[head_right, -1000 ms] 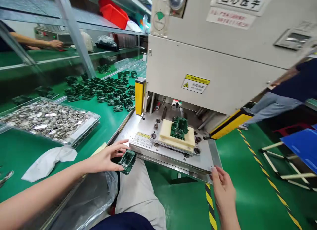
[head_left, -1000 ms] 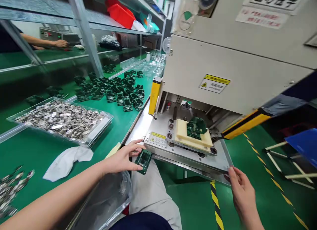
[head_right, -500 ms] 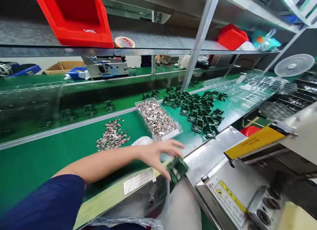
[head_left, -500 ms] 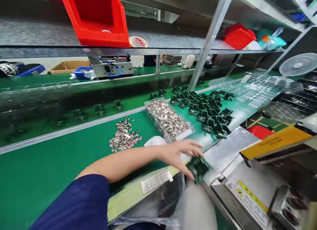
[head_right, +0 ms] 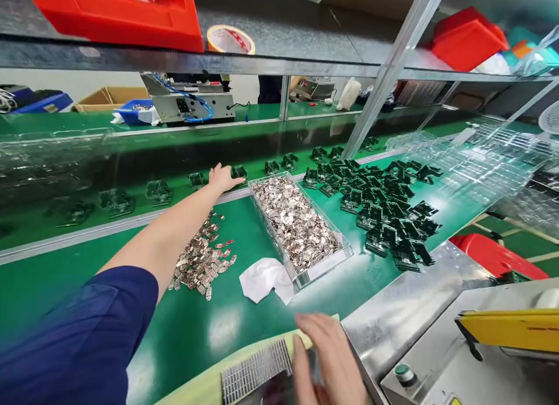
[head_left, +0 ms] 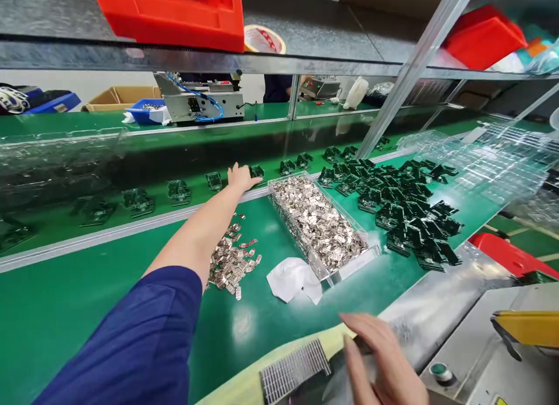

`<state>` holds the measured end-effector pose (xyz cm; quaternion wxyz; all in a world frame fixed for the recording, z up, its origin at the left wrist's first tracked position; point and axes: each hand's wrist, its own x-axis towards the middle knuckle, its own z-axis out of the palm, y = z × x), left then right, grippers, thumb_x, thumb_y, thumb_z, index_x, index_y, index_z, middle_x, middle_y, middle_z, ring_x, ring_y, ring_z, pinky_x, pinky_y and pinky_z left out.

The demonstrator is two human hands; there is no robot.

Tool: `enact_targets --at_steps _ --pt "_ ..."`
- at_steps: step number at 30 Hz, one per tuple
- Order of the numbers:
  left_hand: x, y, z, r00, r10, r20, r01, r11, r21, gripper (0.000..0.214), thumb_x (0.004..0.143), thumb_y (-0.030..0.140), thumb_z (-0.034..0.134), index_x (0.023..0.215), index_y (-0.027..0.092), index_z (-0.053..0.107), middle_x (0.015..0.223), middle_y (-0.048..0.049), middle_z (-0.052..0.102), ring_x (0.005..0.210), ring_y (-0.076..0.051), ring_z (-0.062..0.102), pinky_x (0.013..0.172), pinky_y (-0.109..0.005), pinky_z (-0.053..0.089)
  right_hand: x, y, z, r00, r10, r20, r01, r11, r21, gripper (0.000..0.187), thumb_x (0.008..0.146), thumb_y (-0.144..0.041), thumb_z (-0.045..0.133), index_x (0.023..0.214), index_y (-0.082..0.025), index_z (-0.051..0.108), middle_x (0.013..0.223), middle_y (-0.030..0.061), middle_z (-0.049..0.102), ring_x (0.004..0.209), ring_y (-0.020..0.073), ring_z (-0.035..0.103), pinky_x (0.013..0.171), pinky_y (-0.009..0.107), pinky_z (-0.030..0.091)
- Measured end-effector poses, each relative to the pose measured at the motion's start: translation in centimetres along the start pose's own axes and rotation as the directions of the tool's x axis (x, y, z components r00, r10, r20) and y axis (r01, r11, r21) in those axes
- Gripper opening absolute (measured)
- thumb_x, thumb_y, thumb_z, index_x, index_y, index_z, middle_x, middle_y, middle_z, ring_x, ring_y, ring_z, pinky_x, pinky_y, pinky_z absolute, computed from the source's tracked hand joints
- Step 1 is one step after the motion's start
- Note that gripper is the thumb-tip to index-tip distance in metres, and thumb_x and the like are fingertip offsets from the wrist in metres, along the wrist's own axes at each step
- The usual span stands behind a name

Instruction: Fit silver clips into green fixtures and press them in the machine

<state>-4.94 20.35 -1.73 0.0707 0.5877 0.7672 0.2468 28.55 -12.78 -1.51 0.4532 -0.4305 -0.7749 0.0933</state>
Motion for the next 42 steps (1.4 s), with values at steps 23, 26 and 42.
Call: enact_targets --at_steps 23,26,42 --pt "-34.3 -13.4 -11.4 0.901 0.408 -0.149 -0.407 0.913 0.034 0.045 0.080 0.042 0.071 0.120 0.028 0.056 0.117 -0.0083 0.064 0.106 -0.027 0.062 0.090 -0.042 0.051 13.1 -1.4 18.4 0.791 0.232 0.566 -0.204 0.972 -0.113 0.014 0.085 -0.013 0.062 0.084 -0.019 0.074 0.080 0.0048 0.071 0.078 0.0201 0.065 0.072 0.028 0.048" --pt "-38.3 -14.3 -10.0 0.948 0.265 -0.174 -0.275 0.961 -0.037 0.073 0.076 0.045 0.074 0.138 0.028 0.039 0.132 -0.0134 0.056 0.120 -0.032 0.057 0.097 -0.048 0.050 10.9 -2.6 15.8 0.795 0.226 0.562 -0.249 0.968 -0.038 0.015 0.087 -0.017 0.060 0.092 -0.020 0.074 0.082 0.0028 0.073 0.075 0.0180 0.067 0.070 0.027 0.050" --pt "-38.3 -9.7 -8.5 0.994 -0.006 0.109 0.082 0.697 -0.713 0.056 0.067 0.032 0.078 0.115 0.024 0.051 0.133 -0.0102 0.040 0.091 -0.017 0.065 0.070 -0.033 0.062 -0.3 -7.0 9.0 0.754 0.368 0.543 -0.628 0.646 0.434 0.022 0.080 -0.041 0.071 0.073 -0.020 0.070 0.095 0.0089 0.068 0.090 0.0230 0.064 0.070 0.030 0.051"
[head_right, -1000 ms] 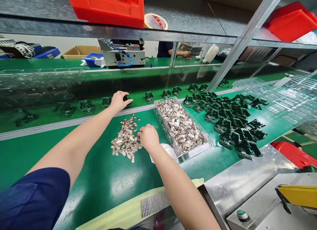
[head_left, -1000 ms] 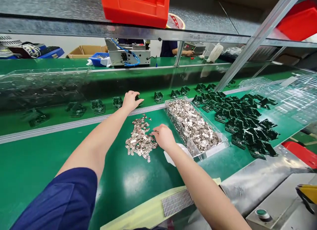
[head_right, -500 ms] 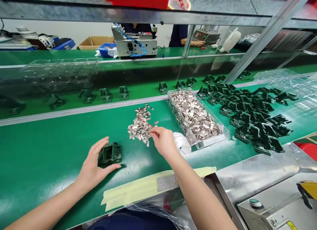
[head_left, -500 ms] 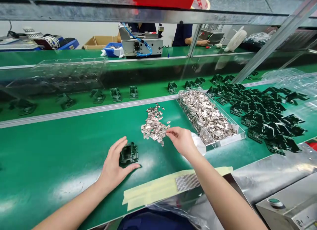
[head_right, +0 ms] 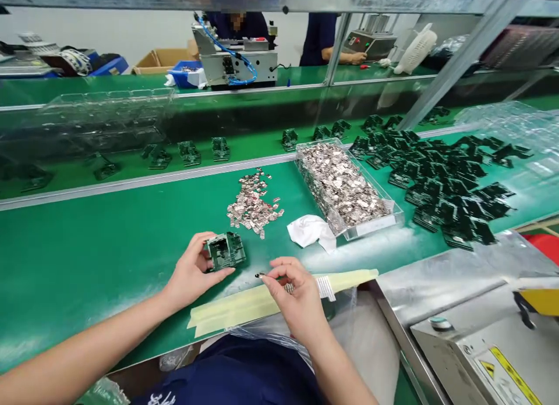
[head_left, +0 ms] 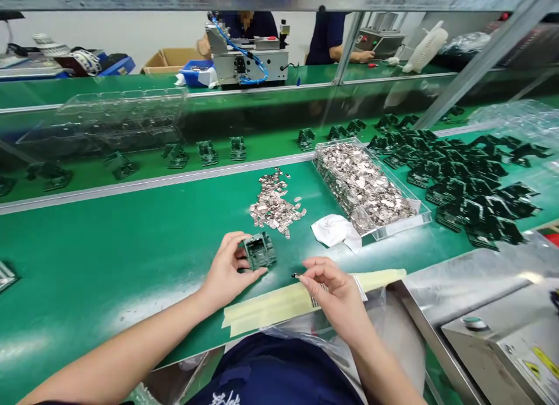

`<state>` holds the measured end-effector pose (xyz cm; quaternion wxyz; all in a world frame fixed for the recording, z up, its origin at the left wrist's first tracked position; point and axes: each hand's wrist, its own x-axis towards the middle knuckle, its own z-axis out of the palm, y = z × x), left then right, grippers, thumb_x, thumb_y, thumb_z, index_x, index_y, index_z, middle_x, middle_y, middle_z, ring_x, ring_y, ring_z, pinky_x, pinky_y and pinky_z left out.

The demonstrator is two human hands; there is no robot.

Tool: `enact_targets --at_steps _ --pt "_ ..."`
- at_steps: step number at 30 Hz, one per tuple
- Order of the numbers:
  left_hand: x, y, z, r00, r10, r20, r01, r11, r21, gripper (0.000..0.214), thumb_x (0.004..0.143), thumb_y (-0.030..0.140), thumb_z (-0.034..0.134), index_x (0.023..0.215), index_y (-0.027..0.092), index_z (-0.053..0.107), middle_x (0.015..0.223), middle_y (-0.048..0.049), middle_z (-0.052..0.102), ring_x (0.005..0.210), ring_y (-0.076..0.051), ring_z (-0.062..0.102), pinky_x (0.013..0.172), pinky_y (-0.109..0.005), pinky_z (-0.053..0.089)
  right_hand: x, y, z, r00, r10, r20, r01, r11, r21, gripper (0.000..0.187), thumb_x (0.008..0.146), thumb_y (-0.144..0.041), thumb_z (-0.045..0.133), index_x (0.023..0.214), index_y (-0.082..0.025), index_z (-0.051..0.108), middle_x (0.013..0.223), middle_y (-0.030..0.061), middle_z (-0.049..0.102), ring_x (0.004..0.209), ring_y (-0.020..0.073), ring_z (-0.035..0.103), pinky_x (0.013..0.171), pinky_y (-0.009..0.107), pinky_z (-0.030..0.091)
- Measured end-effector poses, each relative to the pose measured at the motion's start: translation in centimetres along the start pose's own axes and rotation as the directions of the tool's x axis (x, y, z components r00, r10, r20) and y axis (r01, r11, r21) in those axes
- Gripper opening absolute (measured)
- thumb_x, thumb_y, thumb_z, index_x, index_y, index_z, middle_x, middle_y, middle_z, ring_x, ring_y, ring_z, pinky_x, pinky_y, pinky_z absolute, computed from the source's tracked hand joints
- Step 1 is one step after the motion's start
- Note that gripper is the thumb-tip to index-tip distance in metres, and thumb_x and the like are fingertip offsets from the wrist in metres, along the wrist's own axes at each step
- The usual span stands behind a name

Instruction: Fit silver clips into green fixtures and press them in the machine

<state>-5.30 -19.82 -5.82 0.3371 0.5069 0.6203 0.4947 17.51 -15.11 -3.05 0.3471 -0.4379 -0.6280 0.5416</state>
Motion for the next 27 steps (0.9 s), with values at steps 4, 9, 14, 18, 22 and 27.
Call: enact_targets --at_steps 4,9,14,18,22,27 --pt "-0.2 2.4 5.2 0.969 -0.025 0.244 0.110 0.934 -0.341 0.050 0.070 0.025 0.077 0.114 0.025 0.051 0.132 -0.0087 0.050 0.087 -0.014 0.067 0.068 -0.026 0.059 -1.3 -0.7 -1.2 0.996 -0.013 -0.093 0.015 1.000 0.025 0.015 0.080 -0.033 0.069 0.073 -0.020 0.068 0.113 0.0113 0.064 0.111 0.0264 0.059 0.082 0.033 0.050" --pt "-0.5 4.1 8.1 0.912 0.040 0.409 0.149 0.895 -0.420 0.042 0.077 0.021 0.073 0.114 0.025 0.053 0.097 -0.0024 0.066 0.083 -0.014 0.067 0.070 -0.023 0.057 -3.1 -0.5 -2.1 0.981 -0.079 -0.176 0.060 0.992 -0.112 0.010 0.085 -0.027 0.061 0.078 -0.020 0.065 0.115 0.0103 0.060 0.111 0.0250 0.057 0.093 0.038 0.045" --pt "-1.1 4.1 8.3 0.901 0.089 0.425 0.105 0.905 -0.412 0.040 0.080 0.020 0.071 0.115 0.026 0.054 0.099 -0.0032 0.067 0.080 -0.014 0.067 0.070 -0.023 0.057 -3.7 -0.3 -2.1 0.976 -0.068 -0.206 0.034 0.985 -0.166 0.012 0.083 -0.025 0.062 0.072 -0.021 0.064 0.111 0.0093 0.060 0.109 0.0252 0.057 0.089 0.037 0.046" --pt "-1.4 3.9 8.1 0.885 0.096 0.456 0.091 0.925 -0.370 0.040 0.084 0.023 0.067 0.121 0.028 0.052 0.097 -0.0029 0.067 0.081 -0.014 0.067 0.072 -0.023 0.056 -3.7 -0.5 -1.8 0.969 -0.034 -0.244 0.004 0.992 -0.125 0.014 0.081 -0.026 0.063 0.068 -0.020 0.064 0.104 0.0090 0.060 0.093 0.0224 0.060 0.072 0.031 0.050" --pt "-1.4 3.5 7.9 0.872 0.140 0.469 0.020 0.947 -0.320 0.041 0.088 0.023 0.062 0.127 0.029 0.049 0.090 -0.0015 0.067 0.074 -0.012 0.063 0.066 -0.020 0.054 -3.9 -0.5 -1.5 0.955 0.026 -0.297 -0.040 0.998 -0.041 0.014 0.080 -0.028 0.064 0.069 -0.019 0.065 0.099 0.0080 0.059 0.077 0.0174 0.058 0.065 0.028 0.050" --pt "-1.7 3.3 8.1 0.862 0.117 0.493 0.072 0.935 -0.347 0.041 0.089 0.026 0.061 0.128 0.030 0.047 0.094 -0.0023 0.067 0.080 -0.014 0.064 0.070 -0.022 0.055 -4.2 -0.5 -1.3 0.954 0.070 -0.292 -0.069 0.998 0.014 0.019 0.081 -0.034 0.066 0.068 -0.019 0.066 0.100 0.0081 0.059 0.075 0.0166 0.057 0.064 0.028 0.052"
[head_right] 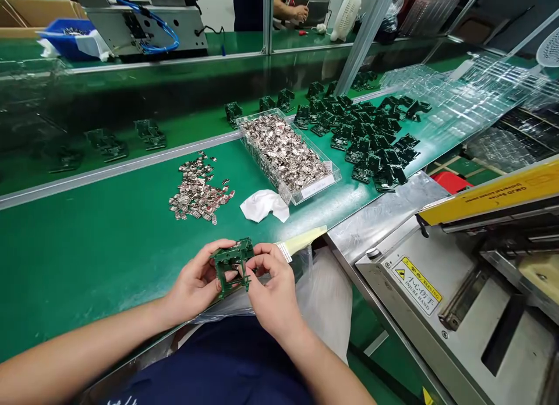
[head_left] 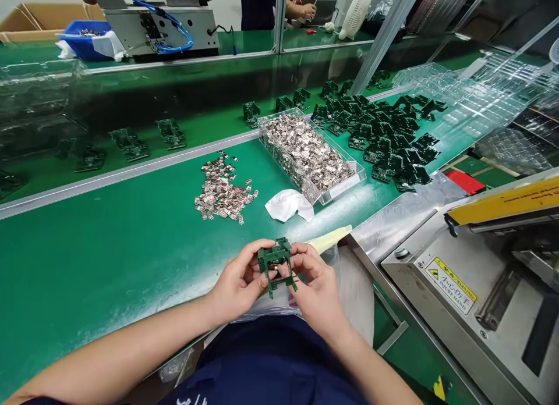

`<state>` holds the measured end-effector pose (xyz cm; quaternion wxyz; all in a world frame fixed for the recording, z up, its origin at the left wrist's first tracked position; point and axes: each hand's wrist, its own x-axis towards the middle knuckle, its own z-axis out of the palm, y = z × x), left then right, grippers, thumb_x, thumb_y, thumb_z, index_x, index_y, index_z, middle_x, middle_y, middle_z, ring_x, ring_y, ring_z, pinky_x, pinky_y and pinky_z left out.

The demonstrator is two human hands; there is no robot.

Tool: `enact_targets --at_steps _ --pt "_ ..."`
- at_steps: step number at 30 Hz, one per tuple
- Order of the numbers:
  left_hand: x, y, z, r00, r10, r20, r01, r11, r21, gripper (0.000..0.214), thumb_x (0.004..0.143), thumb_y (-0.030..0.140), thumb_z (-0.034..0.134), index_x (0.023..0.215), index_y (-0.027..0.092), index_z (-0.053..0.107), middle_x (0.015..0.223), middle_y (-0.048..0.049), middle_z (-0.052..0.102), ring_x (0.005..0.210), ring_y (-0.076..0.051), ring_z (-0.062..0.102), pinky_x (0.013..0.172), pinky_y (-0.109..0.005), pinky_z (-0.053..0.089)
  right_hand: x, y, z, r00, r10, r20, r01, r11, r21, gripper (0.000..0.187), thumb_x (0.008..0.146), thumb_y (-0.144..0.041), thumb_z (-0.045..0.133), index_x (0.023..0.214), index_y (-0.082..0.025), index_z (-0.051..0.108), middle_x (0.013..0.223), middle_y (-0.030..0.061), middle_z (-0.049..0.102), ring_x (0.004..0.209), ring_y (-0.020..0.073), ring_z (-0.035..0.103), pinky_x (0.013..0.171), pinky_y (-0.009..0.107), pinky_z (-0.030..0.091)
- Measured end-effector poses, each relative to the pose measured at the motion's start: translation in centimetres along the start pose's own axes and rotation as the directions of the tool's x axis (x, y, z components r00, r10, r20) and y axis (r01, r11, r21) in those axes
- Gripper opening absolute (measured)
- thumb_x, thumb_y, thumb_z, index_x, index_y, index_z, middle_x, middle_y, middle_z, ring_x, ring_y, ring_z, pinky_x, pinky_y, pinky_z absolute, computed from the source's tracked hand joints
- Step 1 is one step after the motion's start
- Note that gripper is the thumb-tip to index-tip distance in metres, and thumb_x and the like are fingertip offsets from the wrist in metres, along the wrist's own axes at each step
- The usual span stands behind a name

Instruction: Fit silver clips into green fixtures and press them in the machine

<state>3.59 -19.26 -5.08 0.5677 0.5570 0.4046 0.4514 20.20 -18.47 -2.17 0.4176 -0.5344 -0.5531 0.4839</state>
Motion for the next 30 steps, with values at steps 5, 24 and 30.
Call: enact_targets --at_steps 5,24,30 --pt "-0.2 -0.2 0.1 0.999 0.039 -0.019 -0.038 0.999 0.030 0.039 0.089 0.025 0.060 0.126 0.028 0.049 0.094 -0.0026 0.066 0.080 -0.014 0.063 0.072 -0.022 0.054 -0.1 0.2 0.3 0.998 -0.028 -0.053 0.029 1.000 0.005 0.017 0.080 -0.031 0.066 0.068 -0.018 0.067 0.098 0.0087 0.059 0.077 0.0170 0.058 0.063 0.027 0.052" --pt "-0.9 0.0 2.0 0.983 0.050 -0.179 -0.014 0.981 0.196 0.029 0.088 0.017 0.056 0.116 0.023 0.052 0.087 -0.0022 0.062 0.067 -0.011 0.059 0.058 -0.020 0.052 -1.4 1.6 1.4 0.984 0.051 -0.172 0.028 0.904 0.426 0.012 0.073 -0.020 0.075 0.067 -0.019 0.064 0.075 0.0007 0.063 0.065 0.0125 0.061 0.059 0.021 0.054" --pt "-0.1 0.3 4.1 0.998 -0.006 -0.061 0.013 0.992 0.125 0.033 0.084 0.016 0.059 0.116 0.023 0.053 0.084 -0.0004 0.062 0.064 -0.011 0.059 0.059 -0.022 0.056 -3.9 3.6 -1.1 0.962 0.080 -0.261 0.036 0.911 0.411 0.014 0.080 -0.030 0.073 0.076 -0.019 0.065 0.078 0.0015 0.064 0.070 0.0133 0.061 0.064 0.023 0.055"
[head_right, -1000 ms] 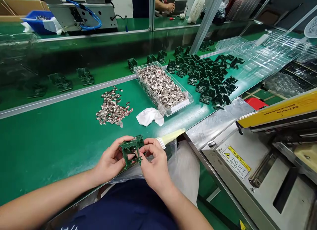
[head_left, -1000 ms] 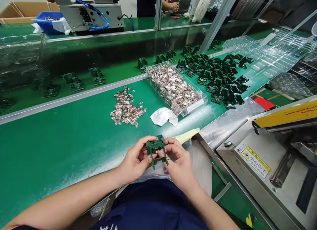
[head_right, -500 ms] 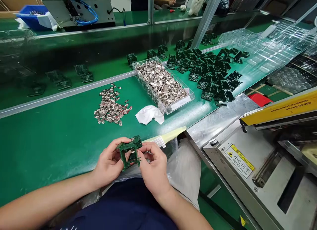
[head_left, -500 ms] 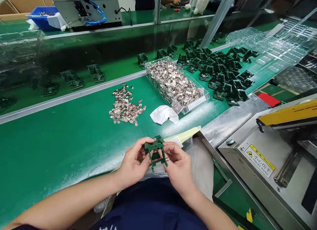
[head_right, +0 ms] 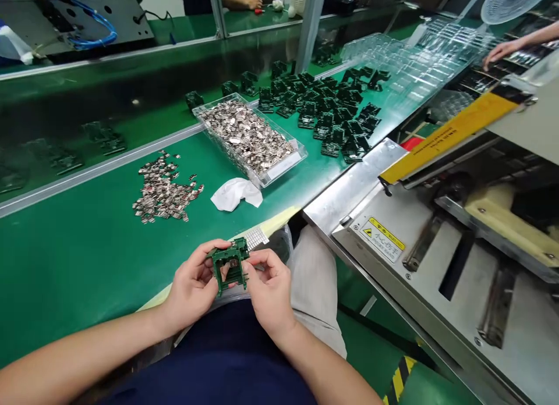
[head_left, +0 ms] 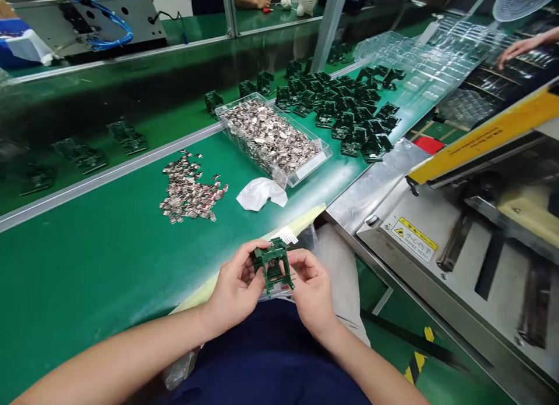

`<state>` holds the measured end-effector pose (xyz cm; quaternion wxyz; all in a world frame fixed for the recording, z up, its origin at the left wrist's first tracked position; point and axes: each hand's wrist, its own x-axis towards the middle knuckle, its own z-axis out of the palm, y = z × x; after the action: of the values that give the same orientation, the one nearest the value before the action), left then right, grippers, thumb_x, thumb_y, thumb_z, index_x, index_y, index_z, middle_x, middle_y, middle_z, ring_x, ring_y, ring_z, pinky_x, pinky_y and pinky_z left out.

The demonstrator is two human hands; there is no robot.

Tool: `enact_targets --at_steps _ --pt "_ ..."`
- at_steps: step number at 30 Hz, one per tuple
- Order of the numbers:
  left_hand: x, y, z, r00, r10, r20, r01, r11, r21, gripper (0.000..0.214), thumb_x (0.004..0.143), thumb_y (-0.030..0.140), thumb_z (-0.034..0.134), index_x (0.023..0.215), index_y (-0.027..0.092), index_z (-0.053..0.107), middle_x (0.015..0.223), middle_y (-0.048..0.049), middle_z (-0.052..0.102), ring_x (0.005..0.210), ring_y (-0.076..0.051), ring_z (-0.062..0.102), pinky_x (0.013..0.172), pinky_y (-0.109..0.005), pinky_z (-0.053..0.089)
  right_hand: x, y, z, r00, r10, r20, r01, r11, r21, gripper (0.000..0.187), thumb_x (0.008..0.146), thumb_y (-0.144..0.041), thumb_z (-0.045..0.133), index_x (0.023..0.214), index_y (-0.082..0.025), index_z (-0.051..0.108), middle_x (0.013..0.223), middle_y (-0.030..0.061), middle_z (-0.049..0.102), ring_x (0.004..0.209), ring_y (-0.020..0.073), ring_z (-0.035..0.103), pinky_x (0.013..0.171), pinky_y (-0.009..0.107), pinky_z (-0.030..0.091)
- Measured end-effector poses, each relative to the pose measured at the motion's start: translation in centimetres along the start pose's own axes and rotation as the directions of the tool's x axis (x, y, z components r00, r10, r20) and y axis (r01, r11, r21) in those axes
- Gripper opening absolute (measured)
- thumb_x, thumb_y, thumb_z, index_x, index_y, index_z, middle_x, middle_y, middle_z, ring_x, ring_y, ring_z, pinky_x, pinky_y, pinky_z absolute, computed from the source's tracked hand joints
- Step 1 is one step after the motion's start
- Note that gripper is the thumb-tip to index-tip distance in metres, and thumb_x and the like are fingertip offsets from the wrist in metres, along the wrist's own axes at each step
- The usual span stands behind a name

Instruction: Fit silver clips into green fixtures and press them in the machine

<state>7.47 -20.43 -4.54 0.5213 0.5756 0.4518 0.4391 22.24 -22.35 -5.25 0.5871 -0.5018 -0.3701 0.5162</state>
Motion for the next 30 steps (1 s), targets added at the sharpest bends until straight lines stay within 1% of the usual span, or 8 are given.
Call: enact_targets --at_steps 3,4,7,11,15,19,25,30 --pt "2.4 0.3 1.2 0.997 0.003 -0.074 -0.012 0.994 -0.109 0.030 0.084 0.027 0.064 0.111 0.021 0.053 0.090 -0.0024 0.062 0.072 -0.013 0.063 0.060 -0.024 0.060 -0.1 1.9 -2.5 0.983 0.030 -0.182 -0.041 0.998 -0.054 0.021 0.085 -0.039 0.068 0.086 -0.019 0.065 0.079 0.0017 0.063 0.070 0.0139 0.061 0.063 0.025 0.055" --pt "3.4 0.3 1.7 0.994 0.001 -0.113 -0.019 0.987 -0.157 0.032 0.083 0.031 0.066 0.110 0.021 0.052 0.092 -0.0030 0.062 0.075 -0.014 0.064 0.061 -0.025 0.061 0.1 2.7 -3.1 0.977 0.053 -0.208 -0.069 0.995 -0.070 0.025 0.085 -0.043 0.067 0.087 -0.019 0.064 0.079 0.0019 0.062 0.069 0.0142 0.060 0.061 0.025 0.055" --pt "6.4 -0.5 3.4 0.987 -0.035 -0.156 -0.011 0.959 -0.283 0.043 0.077 0.040 0.073 0.106 0.020 0.048 0.096 -0.0043 0.061 0.082 -0.016 0.066 0.063 -0.027 0.062 1.4 4.6 -3.5 0.984 0.099 -0.150 -0.116 0.987 -0.107 0.035 0.083 -0.051 0.066 0.088 -0.017 0.064 0.075 0.0030 0.062 0.065 0.0151 0.058 0.056 0.026 0.052" --pt "8.0 -2.1 4.9 0.988 -0.062 -0.140 0.008 0.932 -0.362 0.046 0.074 0.041 0.075 0.103 0.022 0.045 0.095 -0.0031 0.061 0.082 -0.017 0.067 0.062 -0.026 0.062 3.4 5.5 -2.0 0.994 0.031 -0.102 -0.045 0.990 -0.135 0.036 0.083 -0.053 0.064 0.079 -0.016 0.062 0.065 -0.0001 0.056 0.058 0.0127 0.050 0.054 0.024 0.042" --pt "7.8 -3.1 5.0 0.988 -0.005 -0.155 -0.045 0.948 -0.314 0.040 0.080 0.037 0.071 0.108 0.023 0.045 0.095 -0.0032 0.062 0.081 -0.015 0.067 0.066 -0.027 0.062 4.1 5.7 -1.0 0.994 -0.052 -0.097 0.036 0.986 -0.162 0.038 0.088 -0.051 0.058 0.069 -0.018 0.056 0.058 -0.0032 0.046 0.054 0.0117 0.040 0.052 0.025 0.034" --pt "7.6 -3.4 5.0 0.980 0.063 -0.190 -0.098 0.979 -0.181 0.035 0.084 0.031 0.065 0.113 0.022 0.048 0.098 -0.0043 0.062 0.082 -0.014 0.066 0.070 -0.026 0.061 4.1 6.3 -1.7 0.989 -0.120 -0.085 0.103 0.978 -0.183 0.037 0.089 -0.048 0.056 0.066 -0.019 0.053 0.062 -0.0033 0.042 0.058 0.0122 0.036 0.055 0.026 0.031" --pt "7.7 -3.6 5.2 0.983 0.013 -0.183 -0.032 0.994 -0.103 0.037 0.084 0.022 0.060 0.119 0.023 0.048 0.088 -0.0019 0.062 0.068 -0.013 0.063 0.059 -0.024 0.060 3.4 7.6 -3.4 0.993 -0.119 -0.016 0.115 0.982 -0.152 0.039 0.090 -0.048 0.054 0.064 -0.020 0.051 0.061 -0.0021 0.045 0.059 0.0133 0.041 0.058 0.027 0.035" --pt "7.5 -3.3 5.2 0.986 0.047 -0.160 -0.043 0.999 0.028 0.037 0.082 0.015 0.057 0.119 0.022 0.052 0.079 -0.0003 0.063 0.061 -0.013 0.064 0.058 -0.025 0.059 3.0 7.8 -3.1 0.994 -0.102 -0.034 0.097 0.987 -0.130 0.036 0.092 -0.047 0.045 0.069 -0.021 0.049 0.060 -0.0025 0.043 0.055 0.0133 0.041 0.055 0.027 0.039"
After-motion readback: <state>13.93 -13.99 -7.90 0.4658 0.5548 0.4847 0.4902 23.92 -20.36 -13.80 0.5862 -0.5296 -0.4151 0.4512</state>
